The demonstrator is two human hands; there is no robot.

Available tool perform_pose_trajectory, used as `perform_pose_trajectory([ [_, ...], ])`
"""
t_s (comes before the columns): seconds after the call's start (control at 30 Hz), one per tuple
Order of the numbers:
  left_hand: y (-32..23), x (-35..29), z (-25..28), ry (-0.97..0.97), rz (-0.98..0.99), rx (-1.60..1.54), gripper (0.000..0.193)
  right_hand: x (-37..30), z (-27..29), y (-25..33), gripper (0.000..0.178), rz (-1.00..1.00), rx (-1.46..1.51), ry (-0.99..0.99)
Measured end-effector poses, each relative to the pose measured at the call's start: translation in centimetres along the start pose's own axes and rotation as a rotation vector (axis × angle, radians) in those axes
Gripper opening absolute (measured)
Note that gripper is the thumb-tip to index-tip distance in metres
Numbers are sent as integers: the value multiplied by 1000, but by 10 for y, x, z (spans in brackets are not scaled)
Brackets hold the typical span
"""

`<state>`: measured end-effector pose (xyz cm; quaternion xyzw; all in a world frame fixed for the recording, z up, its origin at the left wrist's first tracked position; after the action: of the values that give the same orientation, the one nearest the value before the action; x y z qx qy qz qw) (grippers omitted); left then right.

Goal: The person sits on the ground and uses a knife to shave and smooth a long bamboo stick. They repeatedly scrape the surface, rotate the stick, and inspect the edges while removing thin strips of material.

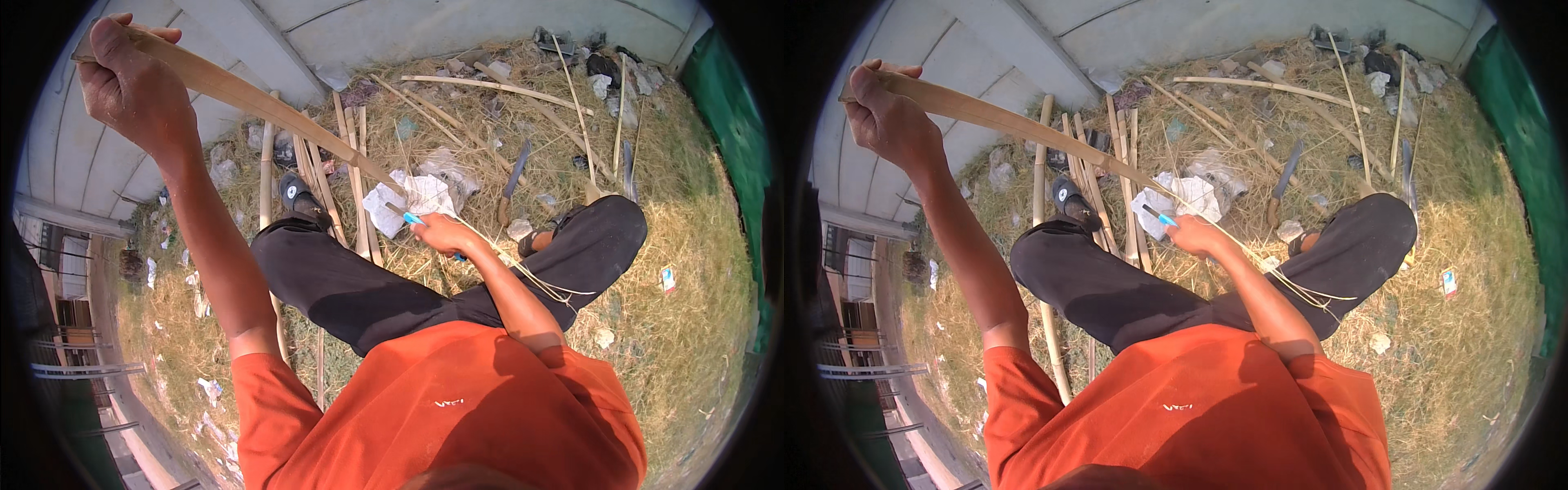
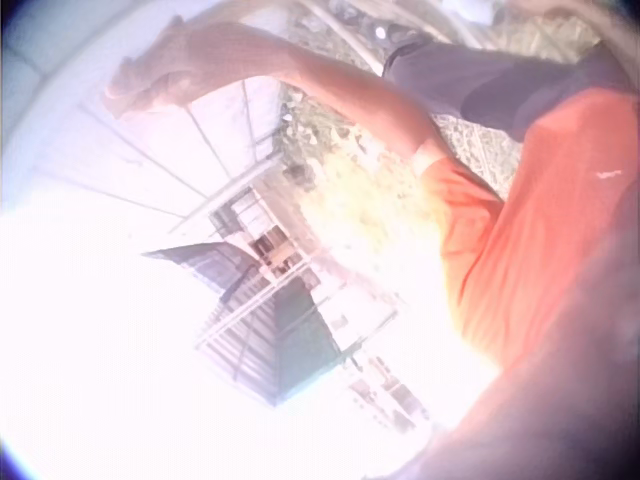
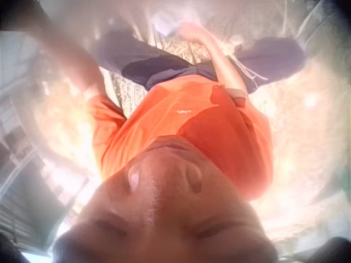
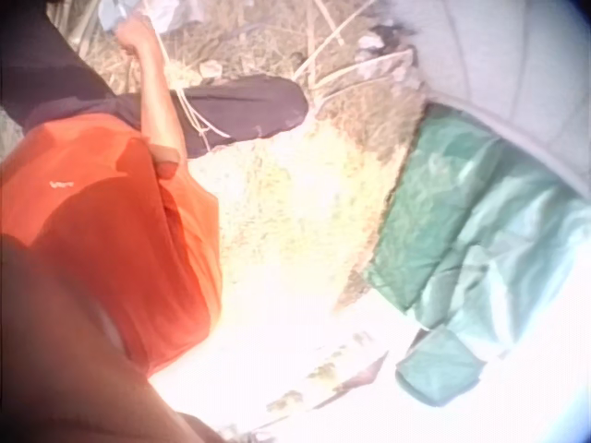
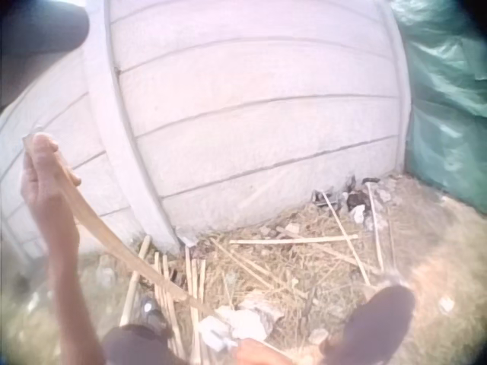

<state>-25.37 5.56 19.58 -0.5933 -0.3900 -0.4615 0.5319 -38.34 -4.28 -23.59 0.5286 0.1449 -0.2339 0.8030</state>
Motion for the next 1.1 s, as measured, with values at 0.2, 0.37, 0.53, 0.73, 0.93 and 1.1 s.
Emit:
perform_pose_trajectory([
  [0.2,2,-3,-5,-75,35,-144,33,-47,88,77,29,397,814,-424],
  [0.37,9,-2,6,-123,-1,-195,35,-78,79,141,26,689,252,-787],
  [0.53,-6,-11,9,-170,-108,-120,32,-116,68,196,17,661,217,-751],
  [0.73,-12,-6,14,6,-408,55,27,-70,47,162,22,436,-73,-727],
  [0.93,17,-7,32,15,-236,209,32,-102,68,165,24,507,113,-730],
  [1.1,31,6,32,198,-67,297,35,-86,57,176,16,594,86,-763],
])
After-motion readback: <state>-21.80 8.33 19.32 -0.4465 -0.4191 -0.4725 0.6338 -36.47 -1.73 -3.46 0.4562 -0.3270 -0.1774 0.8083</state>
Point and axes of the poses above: each hand's wrist, its own x-axis towards the middle knuckle, its own z-axis out of the back of the hand, y = z × x, the point moved 6 cm from there along x, towards the middle knuckle, and after that the axes turned 3 degrees about -x, right-handed, at the moved point
